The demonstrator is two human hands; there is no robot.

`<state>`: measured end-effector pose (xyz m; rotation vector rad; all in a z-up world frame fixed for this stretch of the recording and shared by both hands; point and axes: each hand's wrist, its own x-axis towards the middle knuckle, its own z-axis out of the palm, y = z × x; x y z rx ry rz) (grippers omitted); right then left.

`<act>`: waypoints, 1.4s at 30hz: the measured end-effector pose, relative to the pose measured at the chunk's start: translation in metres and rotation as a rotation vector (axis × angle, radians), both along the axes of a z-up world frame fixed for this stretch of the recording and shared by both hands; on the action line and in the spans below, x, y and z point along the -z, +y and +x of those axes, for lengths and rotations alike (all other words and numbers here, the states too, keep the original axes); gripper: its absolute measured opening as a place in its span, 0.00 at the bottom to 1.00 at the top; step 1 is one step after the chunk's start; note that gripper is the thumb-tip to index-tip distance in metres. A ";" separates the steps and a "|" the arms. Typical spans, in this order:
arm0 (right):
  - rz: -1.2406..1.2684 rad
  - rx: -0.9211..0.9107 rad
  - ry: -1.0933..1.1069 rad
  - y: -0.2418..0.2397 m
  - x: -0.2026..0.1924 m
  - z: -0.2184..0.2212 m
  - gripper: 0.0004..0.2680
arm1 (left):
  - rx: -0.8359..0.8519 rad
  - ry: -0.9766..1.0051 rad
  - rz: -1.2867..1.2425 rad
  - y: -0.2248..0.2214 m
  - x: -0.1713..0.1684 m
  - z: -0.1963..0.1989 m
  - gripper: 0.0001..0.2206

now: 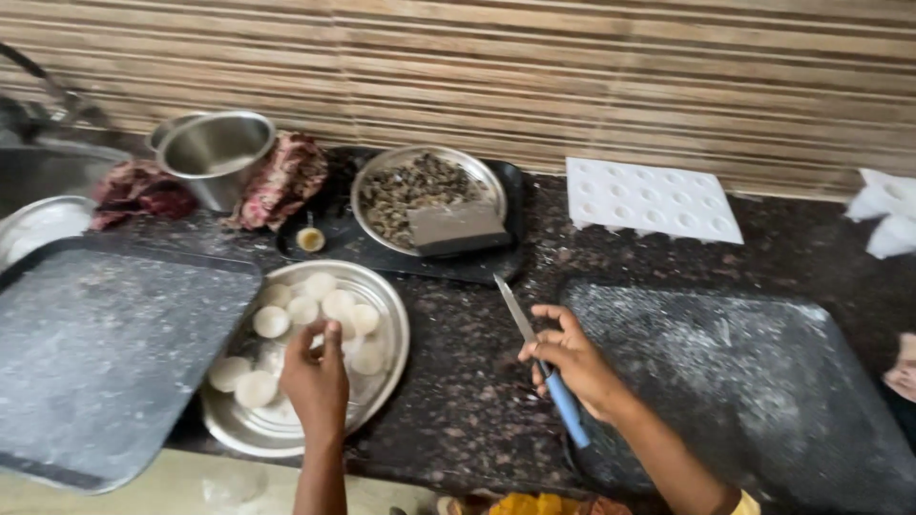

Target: The person stirs a small pot on a portable gas burner, then adds chopped onions from a tray into the pot. They slice several round white items on a cutting board and place them into the pot. Finally, they adjust the burner flame.

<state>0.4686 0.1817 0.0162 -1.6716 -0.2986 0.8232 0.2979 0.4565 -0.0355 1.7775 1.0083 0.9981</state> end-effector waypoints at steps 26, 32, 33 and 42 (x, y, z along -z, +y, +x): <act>-1.076 -0.177 -0.511 -0.242 -0.048 0.055 0.12 | 1.379 -0.054 0.266 -0.278 -0.009 0.231 0.23; -1.133 -0.261 -0.547 -0.215 -0.059 0.067 0.11 | 1.359 0.106 0.131 -0.276 -0.031 0.219 0.18; -1.131 -0.262 -0.543 -0.216 -0.055 0.071 0.11 | 1.360 0.110 0.129 -0.275 -0.023 0.222 0.18; -1.201 -0.332 -0.561 -0.201 -0.087 0.076 0.09 | 1.335 0.047 0.218 -0.274 -0.014 0.227 0.15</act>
